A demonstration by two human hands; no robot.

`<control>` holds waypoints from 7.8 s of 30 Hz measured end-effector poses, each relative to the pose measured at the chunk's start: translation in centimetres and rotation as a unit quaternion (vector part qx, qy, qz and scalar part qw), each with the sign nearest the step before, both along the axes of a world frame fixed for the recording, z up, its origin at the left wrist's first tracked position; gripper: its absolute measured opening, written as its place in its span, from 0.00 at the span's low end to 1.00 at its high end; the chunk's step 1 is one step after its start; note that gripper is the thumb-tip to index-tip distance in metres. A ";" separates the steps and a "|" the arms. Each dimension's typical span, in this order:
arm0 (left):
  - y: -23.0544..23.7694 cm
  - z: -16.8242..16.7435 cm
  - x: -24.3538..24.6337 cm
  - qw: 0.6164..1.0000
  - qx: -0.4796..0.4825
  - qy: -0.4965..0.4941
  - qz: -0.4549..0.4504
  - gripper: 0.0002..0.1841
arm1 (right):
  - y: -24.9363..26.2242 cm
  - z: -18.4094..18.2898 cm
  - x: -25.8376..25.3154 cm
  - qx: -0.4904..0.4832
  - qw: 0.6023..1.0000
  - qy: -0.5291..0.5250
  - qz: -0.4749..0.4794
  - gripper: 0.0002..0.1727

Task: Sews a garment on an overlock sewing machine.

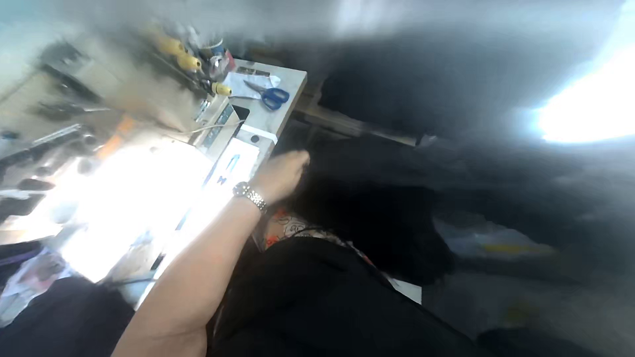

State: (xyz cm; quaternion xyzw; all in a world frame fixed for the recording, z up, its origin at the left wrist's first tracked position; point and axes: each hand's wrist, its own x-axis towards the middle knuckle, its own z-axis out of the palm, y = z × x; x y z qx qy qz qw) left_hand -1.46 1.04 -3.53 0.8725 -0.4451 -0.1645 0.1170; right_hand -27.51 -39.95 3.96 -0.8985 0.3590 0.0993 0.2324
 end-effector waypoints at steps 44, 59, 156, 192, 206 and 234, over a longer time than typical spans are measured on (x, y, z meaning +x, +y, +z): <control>35.7 -4.2 -25.5 0.531 -0.358 -0.041 0.767 0.11 | 52.5 -16.6 22.1 0.310 0.624 -0.162 0.698 0.16; 36.7 0.1 -30.1 0.287 -0.538 -0.069 0.790 0.14 | 67.3 -8.1 13.4 0.098 0.402 -0.121 0.902 0.30; 32.3 3.3 -2.3 0.732 -0.044 -0.209 0.647 0.17 | 52.3 -5.7 24.6 0.094 0.685 -0.288 0.663 0.14; 33.3 3.6 -1.0 0.751 -0.110 -0.142 0.635 0.18 | 52.3 -7.7 23.2 0.111 0.657 -0.374 0.645 0.15; 35.3 4.3 0.6 0.691 -0.200 -0.251 0.647 0.26 | 52.6 -7.4 23.5 0.142 0.658 -0.361 0.646 0.15; 22.9 2.6 -15.0 0.797 0.015 -0.252 0.549 0.30 | 43.5 -7.8 20.5 0.172 0.471 -0.409 0.762 0.17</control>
